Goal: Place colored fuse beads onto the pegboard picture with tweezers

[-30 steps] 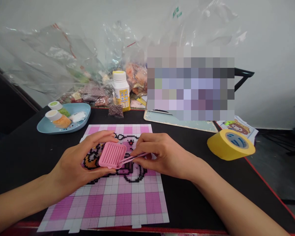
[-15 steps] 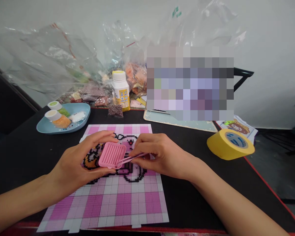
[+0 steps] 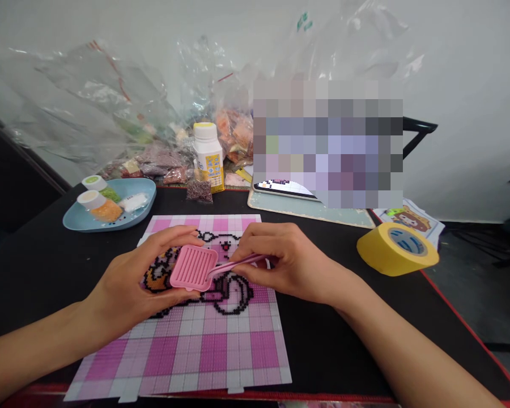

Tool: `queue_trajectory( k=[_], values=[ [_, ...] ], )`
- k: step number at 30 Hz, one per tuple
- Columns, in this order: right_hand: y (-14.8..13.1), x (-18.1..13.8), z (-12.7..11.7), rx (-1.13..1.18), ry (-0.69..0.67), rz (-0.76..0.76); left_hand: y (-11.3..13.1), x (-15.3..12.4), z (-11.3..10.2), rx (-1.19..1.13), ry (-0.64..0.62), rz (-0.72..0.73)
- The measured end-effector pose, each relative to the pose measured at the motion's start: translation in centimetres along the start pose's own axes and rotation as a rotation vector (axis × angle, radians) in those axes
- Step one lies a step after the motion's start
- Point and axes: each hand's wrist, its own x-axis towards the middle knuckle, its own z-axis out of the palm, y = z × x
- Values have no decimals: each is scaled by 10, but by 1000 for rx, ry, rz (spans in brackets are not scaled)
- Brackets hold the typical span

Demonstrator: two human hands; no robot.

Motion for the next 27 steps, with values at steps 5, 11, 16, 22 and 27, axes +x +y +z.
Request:
queue_trajectory(
  k=[5, 11, 16, 22, 27],
  values=[
    [1, -3, -16, 24, -119, 88, -1, -1, 0, 18, 15, 0],
    [3, -3, -15, 24, -217, 106, -1, -1, 0, 37, 30, -7],
    [3, -4, -12, 23, -224, 104, -1, -1, 0, 51, 26, -2],
    [4, -3, -13, 36, -225, 96, -1, -1, 0, 60, 28, -2],
    [5, -4, -12, 40, -224, 98, -1, -1, 0, 56, 21, 2]
  ],
)
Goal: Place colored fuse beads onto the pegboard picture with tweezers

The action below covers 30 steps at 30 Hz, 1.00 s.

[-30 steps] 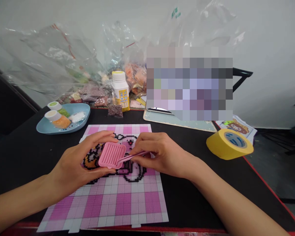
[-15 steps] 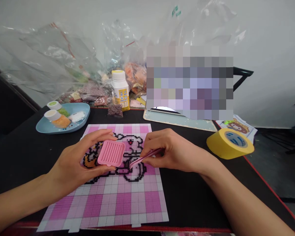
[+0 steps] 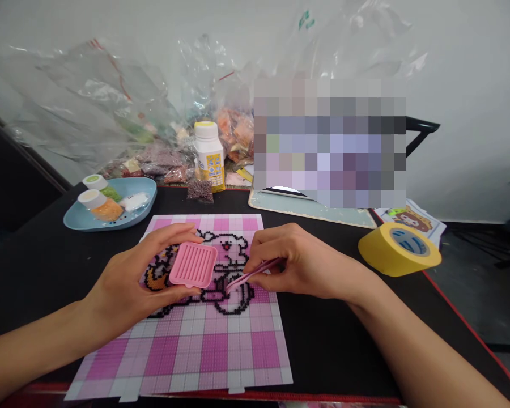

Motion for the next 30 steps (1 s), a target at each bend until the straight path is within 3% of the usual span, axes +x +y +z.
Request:
queue_trajectory(
  k=[26, 30],
  values=[
    [0, -2, 0, -4, -2, 20, 0, -1, 1, 1, 18, 7],
    [-3, 0, 0, -42, 111, 35, -2, -1, 0, 14, 35, 26]
  ],
)
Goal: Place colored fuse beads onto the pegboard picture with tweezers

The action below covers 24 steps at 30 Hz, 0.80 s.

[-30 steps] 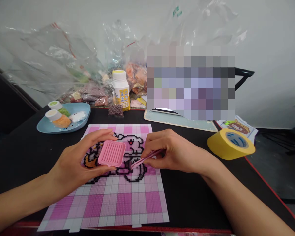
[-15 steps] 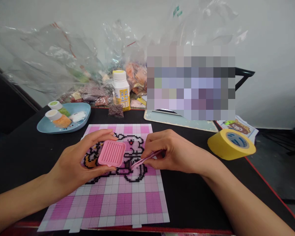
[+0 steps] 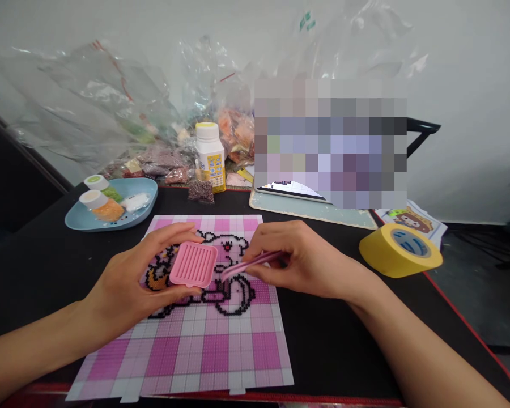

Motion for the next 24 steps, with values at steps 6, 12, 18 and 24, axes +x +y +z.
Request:
queue_trajectory(
  k=[6, 12, 18, 24],
  values=[
    [11, 1, 5, -296, 377, 96, 1, 4, -4, -10, 46, -70],
    [28, -1, 6, -493, 342, 391, -3, 7, -8, -97, 102, -143],
    [35, -2, 2, -572, 280, 500, -5, 12, -14, -145, 145, -166],
    [37, -6, 2, -665, 184, 614, -15, 16, -23, -204, 174, -215]
  ],
)
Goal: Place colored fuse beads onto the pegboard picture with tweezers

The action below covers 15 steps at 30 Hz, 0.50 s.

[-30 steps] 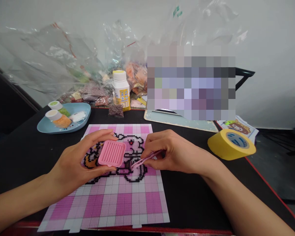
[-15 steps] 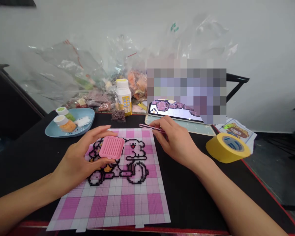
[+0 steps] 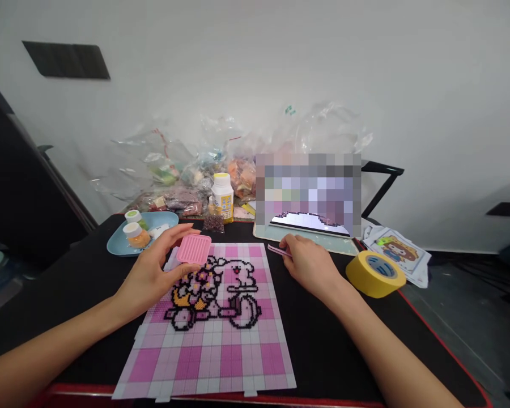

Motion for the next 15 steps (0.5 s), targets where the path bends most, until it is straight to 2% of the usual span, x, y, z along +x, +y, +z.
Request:
queue_trajectory(
  k=[4, 8, 12, 15],
  values=[
    [-5, -1, -4, -54, -38, -1, -1, -1, -11, 18, -14, -18],
    [-25, 8, -18, -67, -13, -49, -2, -2, -19, 41, -30, -29],
    [-53, 21, -30, -14, 30, -171, -10, 0, -25, 75, -19, -28],
    [-65, 29, -28, 58, 54, -267, -22, 3, -29, 73, 4, -15]
  ],
)
